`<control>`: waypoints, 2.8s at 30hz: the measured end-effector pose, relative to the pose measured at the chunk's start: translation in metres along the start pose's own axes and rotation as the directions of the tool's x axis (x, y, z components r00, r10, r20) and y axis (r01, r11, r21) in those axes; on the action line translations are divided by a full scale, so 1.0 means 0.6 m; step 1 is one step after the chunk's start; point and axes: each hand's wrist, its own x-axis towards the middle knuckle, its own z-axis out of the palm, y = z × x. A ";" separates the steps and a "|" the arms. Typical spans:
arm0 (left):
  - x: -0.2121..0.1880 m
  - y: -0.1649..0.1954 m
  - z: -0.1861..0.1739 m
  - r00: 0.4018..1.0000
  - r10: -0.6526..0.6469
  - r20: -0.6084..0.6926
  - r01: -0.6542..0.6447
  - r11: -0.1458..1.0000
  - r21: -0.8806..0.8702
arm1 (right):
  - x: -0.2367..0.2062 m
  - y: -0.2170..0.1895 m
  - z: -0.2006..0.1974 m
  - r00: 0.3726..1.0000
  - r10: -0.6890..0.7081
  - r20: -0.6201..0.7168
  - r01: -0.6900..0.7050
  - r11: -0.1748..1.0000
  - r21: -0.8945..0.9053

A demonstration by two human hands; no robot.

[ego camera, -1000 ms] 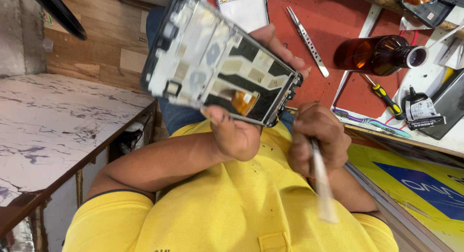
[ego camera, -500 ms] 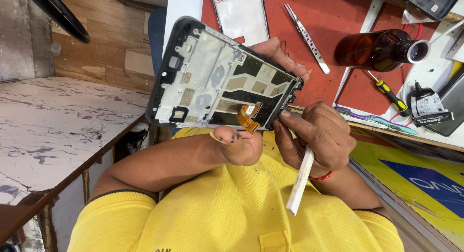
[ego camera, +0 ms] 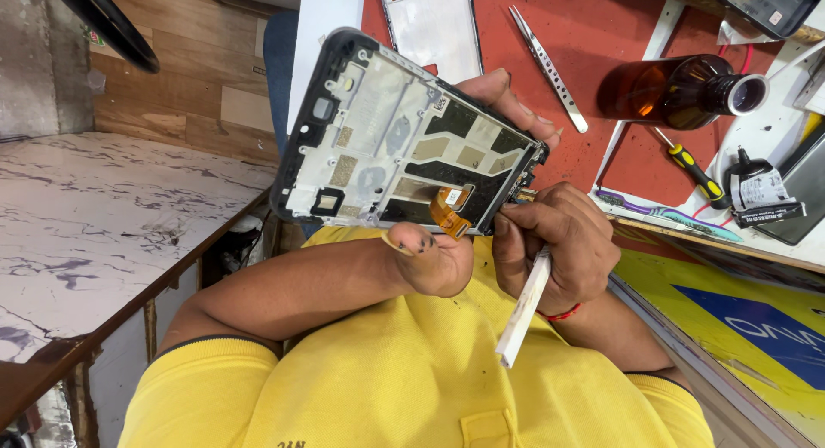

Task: The person uses a white plastic spudger to pry and separate internal components of a disassembled smartphone. They repeatedly apply liquid from a brown bottle to the device's interior and continue prying at different areas. The phone remains open throughout the clip.

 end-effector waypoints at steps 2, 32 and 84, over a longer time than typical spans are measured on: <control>-0.001 0.001 0.000 1.000 -0.006 -0.002 0.006 1.000 -0.007 | 0.000 -0.001 0.005 1.000 -0.002 -0.014 0.002 1.000 -0.005; 0.057 -0.009 -0.074 0.954 -0.289 0.085 0.258 0.637 -0.727 | -0.017 0.135 -0.052 0.920 0.281 -0.274 -0.335 0.926 -0.172; 0.023 0.024 -0.079 0.976 -0.202 -0.083 0.087 0.706 -0.703 | 0.110 -0.027 -0.039 0.815 -0.496 0.298 0.560 0.545 -0.624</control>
